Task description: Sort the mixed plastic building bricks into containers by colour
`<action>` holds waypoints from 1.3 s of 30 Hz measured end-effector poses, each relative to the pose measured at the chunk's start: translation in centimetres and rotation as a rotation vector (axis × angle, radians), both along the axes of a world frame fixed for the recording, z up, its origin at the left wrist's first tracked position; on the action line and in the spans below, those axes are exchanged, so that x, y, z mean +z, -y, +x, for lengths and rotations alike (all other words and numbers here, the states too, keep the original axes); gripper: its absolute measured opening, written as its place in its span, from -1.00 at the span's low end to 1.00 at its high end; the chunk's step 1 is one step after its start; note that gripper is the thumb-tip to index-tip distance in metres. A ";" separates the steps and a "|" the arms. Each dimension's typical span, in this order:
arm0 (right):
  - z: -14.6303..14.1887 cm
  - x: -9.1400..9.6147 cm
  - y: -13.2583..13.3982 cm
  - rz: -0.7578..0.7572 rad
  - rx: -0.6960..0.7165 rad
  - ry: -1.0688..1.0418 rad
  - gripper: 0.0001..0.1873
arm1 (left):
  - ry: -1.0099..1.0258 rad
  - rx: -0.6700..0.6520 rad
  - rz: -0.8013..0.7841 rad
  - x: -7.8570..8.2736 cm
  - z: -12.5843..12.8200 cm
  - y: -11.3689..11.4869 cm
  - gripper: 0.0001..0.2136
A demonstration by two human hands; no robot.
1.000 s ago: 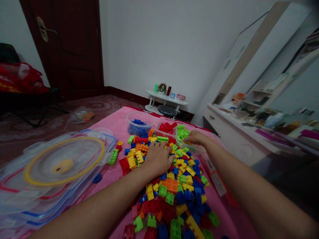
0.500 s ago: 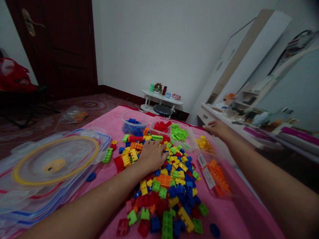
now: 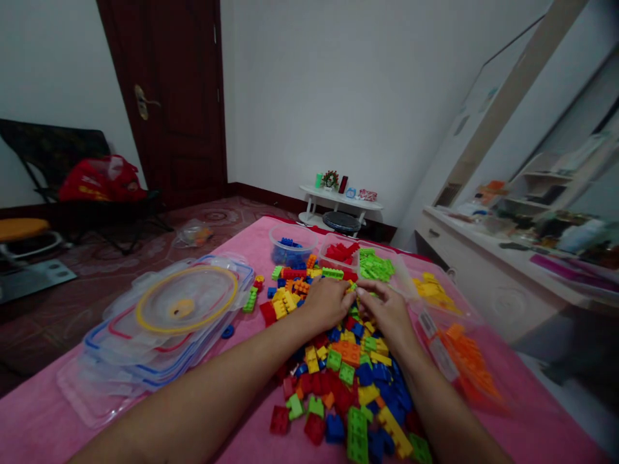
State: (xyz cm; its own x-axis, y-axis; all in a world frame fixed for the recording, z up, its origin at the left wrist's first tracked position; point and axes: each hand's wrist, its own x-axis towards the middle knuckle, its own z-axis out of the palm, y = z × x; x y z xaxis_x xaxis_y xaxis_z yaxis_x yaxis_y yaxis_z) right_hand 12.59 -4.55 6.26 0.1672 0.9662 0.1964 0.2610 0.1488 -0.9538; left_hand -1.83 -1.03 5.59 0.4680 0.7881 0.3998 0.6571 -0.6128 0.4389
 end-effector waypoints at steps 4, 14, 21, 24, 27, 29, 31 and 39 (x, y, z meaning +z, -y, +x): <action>0.7 0.0 -0.1 -0.019 0.004 -0.004 -0.59 | 0.022 -0.073 -0.032 1.8 -0.6 -1.1 -0.61; 1.7 0.8 -0.1 0.037 -0.005 0.085 -0.66 | -0.045 0.274 -0.060 3.9 -6.7 -5.5 -0.70; -0.3 1.2 1.1 0.177 0.169 0.456 -0.80 | -0.432 0.294 -0.183 2.9 -7.0 -4.7 -0.70; -2.3 1.3 2.4 0.300 0.377 0.617 -0.67 | -0.364 0.324 -0.138 3.0 -7.0 -5.0 -0.71; -4.1 1.1 3.8 0.356 0.505 0.769 -0.53 | -0.170 0.292 -0.122 3.3 -6.9 -5.6 -0.76; -4.8 0.9 4.3 0.344 0.514 0.863 -0.52 | 0.022 0.209 -0.217 3.5 -6.6 -5.8 -0.80; -5.0 0.9 4.5 0.323 0.494 0.932 -0.56 | 0.273 0.128 -0.449 3.8 -6.1 -5.7 -0.82; -4.1 1.5 4.4 0.249 0.454 1.053 -0.72 | 0.929 -0.040 -1.172 4.7 -5.5 -4.2 -0.73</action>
